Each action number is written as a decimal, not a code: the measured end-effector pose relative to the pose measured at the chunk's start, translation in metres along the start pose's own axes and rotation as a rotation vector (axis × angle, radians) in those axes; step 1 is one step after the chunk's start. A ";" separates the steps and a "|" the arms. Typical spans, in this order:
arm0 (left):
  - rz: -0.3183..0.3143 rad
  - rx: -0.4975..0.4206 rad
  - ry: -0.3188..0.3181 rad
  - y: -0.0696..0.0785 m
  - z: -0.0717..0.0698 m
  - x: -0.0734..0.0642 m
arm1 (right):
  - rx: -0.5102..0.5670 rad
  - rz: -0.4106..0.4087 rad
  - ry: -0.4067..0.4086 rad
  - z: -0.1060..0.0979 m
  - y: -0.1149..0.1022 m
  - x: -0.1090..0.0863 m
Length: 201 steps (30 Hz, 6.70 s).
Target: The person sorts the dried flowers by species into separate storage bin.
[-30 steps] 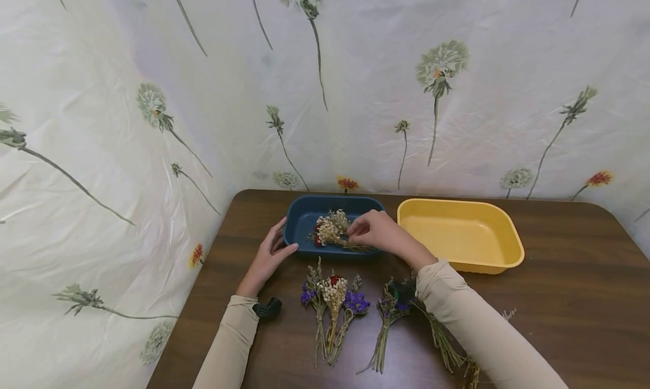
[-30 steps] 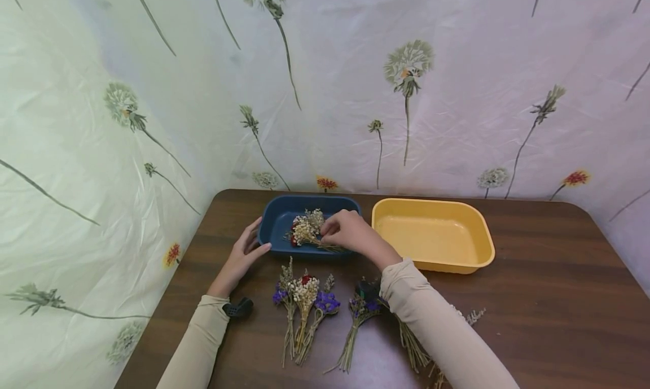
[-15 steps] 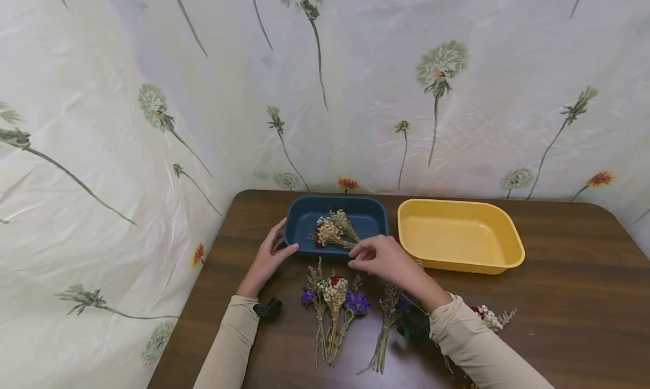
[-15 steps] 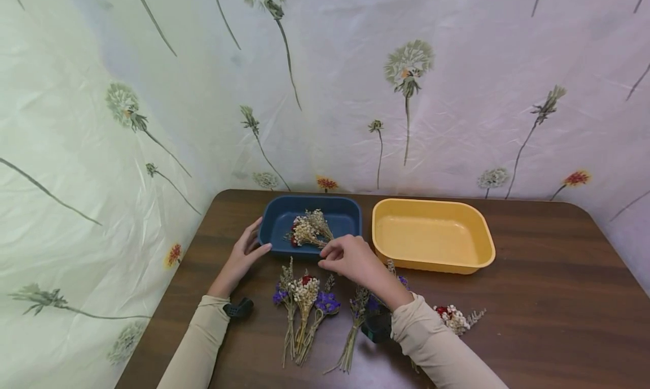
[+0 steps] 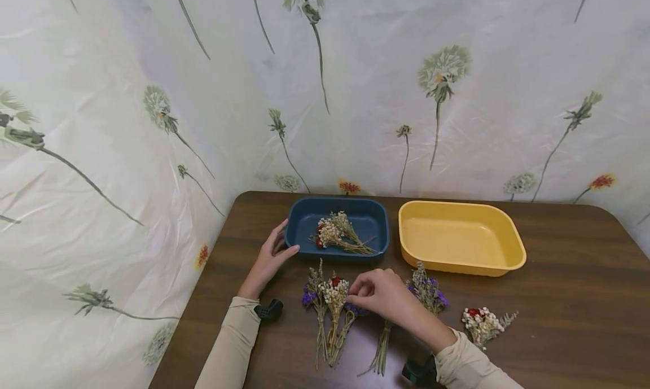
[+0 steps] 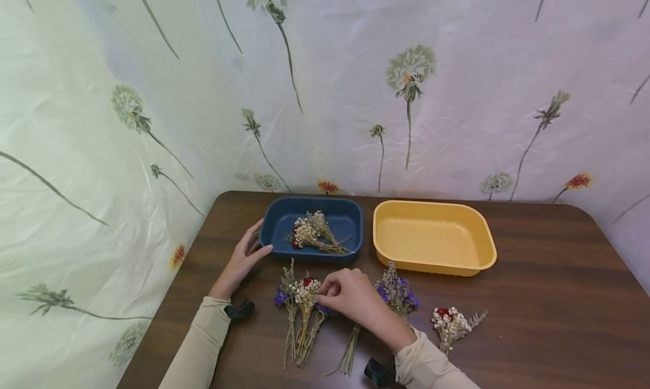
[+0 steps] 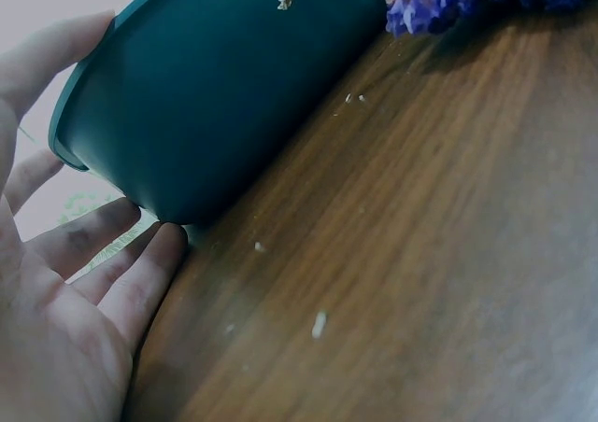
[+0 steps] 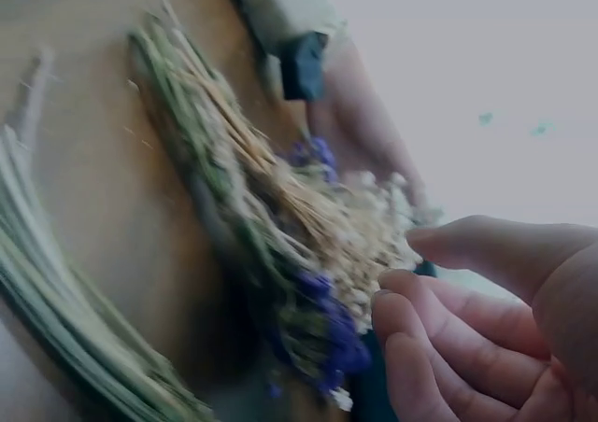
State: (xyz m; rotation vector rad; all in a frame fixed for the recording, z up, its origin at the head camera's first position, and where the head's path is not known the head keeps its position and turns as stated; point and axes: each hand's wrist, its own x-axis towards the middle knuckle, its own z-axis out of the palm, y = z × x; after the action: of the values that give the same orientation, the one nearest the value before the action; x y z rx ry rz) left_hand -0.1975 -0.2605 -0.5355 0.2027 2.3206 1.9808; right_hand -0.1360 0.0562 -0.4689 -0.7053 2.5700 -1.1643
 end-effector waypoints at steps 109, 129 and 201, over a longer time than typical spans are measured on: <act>0.066 0.022 -0.081 0.003 -0.019 0.015 | 0.630 0.133 -0.297 0.031 0.004 -0.026; 0.038 0.050 -0.029 0.004 -0.016 0.016 | 0.606 -0.038 -0.354 -0.007 0.018 -0.029; 0.074 0.020 -0.019 -0.005 -0.016 0.014 | -0.008 0.078 -0.252 -0.075 0.031 0.121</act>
State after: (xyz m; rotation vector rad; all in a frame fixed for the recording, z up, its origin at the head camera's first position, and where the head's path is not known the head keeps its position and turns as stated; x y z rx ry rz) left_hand -0.2140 -0.2747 -0.5376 0.3112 2.3550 1.9799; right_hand -0.2795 0.0601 -0.4447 -0.6981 2.3705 -0.9742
